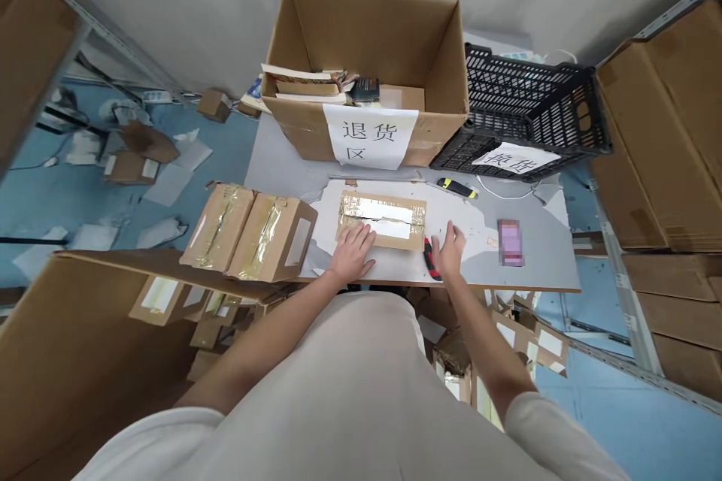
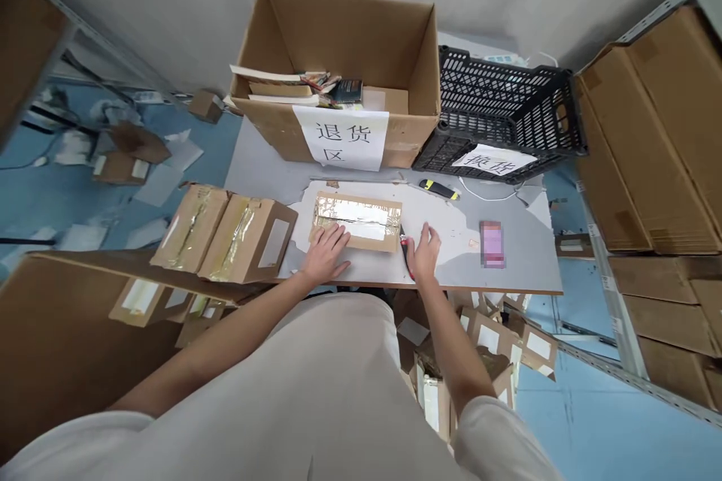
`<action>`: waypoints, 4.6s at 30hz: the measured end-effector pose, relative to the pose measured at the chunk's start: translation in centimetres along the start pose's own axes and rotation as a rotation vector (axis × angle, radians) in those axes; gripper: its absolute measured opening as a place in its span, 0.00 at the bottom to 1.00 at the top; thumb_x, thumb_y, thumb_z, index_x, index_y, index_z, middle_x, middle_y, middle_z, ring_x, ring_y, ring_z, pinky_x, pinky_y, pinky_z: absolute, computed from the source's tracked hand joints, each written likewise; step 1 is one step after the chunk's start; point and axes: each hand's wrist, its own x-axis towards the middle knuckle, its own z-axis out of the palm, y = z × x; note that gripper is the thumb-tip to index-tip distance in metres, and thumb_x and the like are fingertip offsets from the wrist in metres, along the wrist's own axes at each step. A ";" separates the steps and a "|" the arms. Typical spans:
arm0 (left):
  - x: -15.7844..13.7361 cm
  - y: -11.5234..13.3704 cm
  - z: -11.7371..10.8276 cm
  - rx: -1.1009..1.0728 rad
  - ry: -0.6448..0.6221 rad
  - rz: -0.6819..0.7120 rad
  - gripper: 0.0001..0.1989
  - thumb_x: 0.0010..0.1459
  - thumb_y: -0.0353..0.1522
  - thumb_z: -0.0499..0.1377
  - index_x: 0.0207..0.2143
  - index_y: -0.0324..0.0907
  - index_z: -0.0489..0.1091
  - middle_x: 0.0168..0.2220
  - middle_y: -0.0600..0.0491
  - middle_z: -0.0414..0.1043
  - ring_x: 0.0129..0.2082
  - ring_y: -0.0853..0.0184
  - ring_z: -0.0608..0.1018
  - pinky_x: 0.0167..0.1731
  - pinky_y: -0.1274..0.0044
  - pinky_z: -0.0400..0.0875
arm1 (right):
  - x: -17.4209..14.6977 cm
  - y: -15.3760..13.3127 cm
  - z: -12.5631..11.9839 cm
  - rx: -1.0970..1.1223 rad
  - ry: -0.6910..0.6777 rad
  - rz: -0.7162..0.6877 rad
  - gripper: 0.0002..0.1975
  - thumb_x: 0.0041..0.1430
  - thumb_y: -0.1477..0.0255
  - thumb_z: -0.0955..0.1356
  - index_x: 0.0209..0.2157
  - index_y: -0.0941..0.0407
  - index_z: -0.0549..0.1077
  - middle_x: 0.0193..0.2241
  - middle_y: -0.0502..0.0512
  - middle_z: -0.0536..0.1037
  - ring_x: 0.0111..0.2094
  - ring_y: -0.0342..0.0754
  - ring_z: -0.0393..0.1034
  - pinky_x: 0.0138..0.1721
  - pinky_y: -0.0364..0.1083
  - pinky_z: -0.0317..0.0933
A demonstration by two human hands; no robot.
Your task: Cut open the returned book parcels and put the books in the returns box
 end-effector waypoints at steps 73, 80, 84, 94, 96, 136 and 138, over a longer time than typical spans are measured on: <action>6.4 -6.8 -6.9 0.095 -0.279 -0.137 0.59 0.40 0.48 0.62 0.67 0.33 0.39 0.68 0.34 0.38 0.67 0.43 0.44 0.59 0.49 0.45 | 7.0 -2.6 -8.4 -0.309 -0.690 -0.785 0.15 0.67 0.63 0.58 0.43 0.55 0.70 0.40 0.57 0.76 0.39 0.50 0.71 0.36 0.45 0.58; 10.4 -1.1 -8.1 0.132 -0.172 -0.013 0.17 0.58 0.36 0.50 0.39 0.38 0.75 0.41 0.40 0.76 0.43 0.55 0.77 0.46 0.64 0.64 | 11.5 -10.3 -5.8 -0.484 -0.549 -0.984 0.11 0.57 0.73 0.66 0.41 0.59 0.75 0.43 0.63 0.77 0.48 0.56 0.69 0.48 0.50 0.56; 12.8 1.3 -5.7 0.193 -0.347 0.122 0.13 0.55 0.37 0.57 0.33 0.40 0.78 0.36 0.41 0.78 0.41 0.55 0.78 0.50 0.61 0.59 | 10.8 -12.7 -4.3 -0.749 -0.570 -0.949 0.12 0.52 0.75 0.68 0.40 0.58 0.79 0.40 0.63 0.79 0.48 0.59 0.68 0.59 0.59 0.44; 8.2 -2.0 -3.6 0.142 -0.034 -0.379 0.57 0.35 0.62 0.59 0.62 0.39 0.58 0.63 0.31 0.54 0.63 0.32 0.53 0.56 0.42 0.25 | 11.6 -4.8 -7.4 -0.545 -0.279 -0.581 0.29 0.60 0.64 0.63 0.59 0.66 0.63 0.54 0.78 0.68 0.52 0.68 0.63 0.52 0.65 0.53; 7.4 -3.3 -3.6 0.084 -0.116 -0.360 0.67 0.30 0.63 0.60 0.66 0.34 0.46 0.67 0.28 0.39 0.65 0.33 0.47 0.56 0.42 0.31 | 11.9 -2.4 -6.8 -0.415 -0.369 -0.561 0.39 0.58 0.55 0.64 0.64 0.63 0.54 0.60 0.76 0.61 0.57 0.67 0.59 0.53 0.64 0.54; 2.3 -7.2 -3.4 -0.159 -0.091 -0.225 0.76 0.26 0.57 0.65 0.67 0.31 0.27 0.68 0.32 0.30 0.68 0.44 0.41 0.61 0.49 0.34 | 6.4 -15.2 0.0 -0.588 -0.558 -0.506 0.17 0.59 0.82 0.60 0.49 0.58 0.65 0.44 0.62 0.76 0.42 0.50 0.72 0.42 0.47 0.62; 2.2 -7.4 -3.4 -0.172 -0.083 -0.227 0.77 0.26 0.56 0.66 0.67 0.32 0.26 0.69 0.33 0.30 0.68 0.44 0.41 0.61 0.49 0.34 | 6.6 -15.6 -0.6 -0.567 -0.537 -0.495 0.16 0.59 0.83 0.59 0.47 0.57 0.67 0.44 0.63 0.76 0.42 0.51 0.73 0.41 0.48 0.63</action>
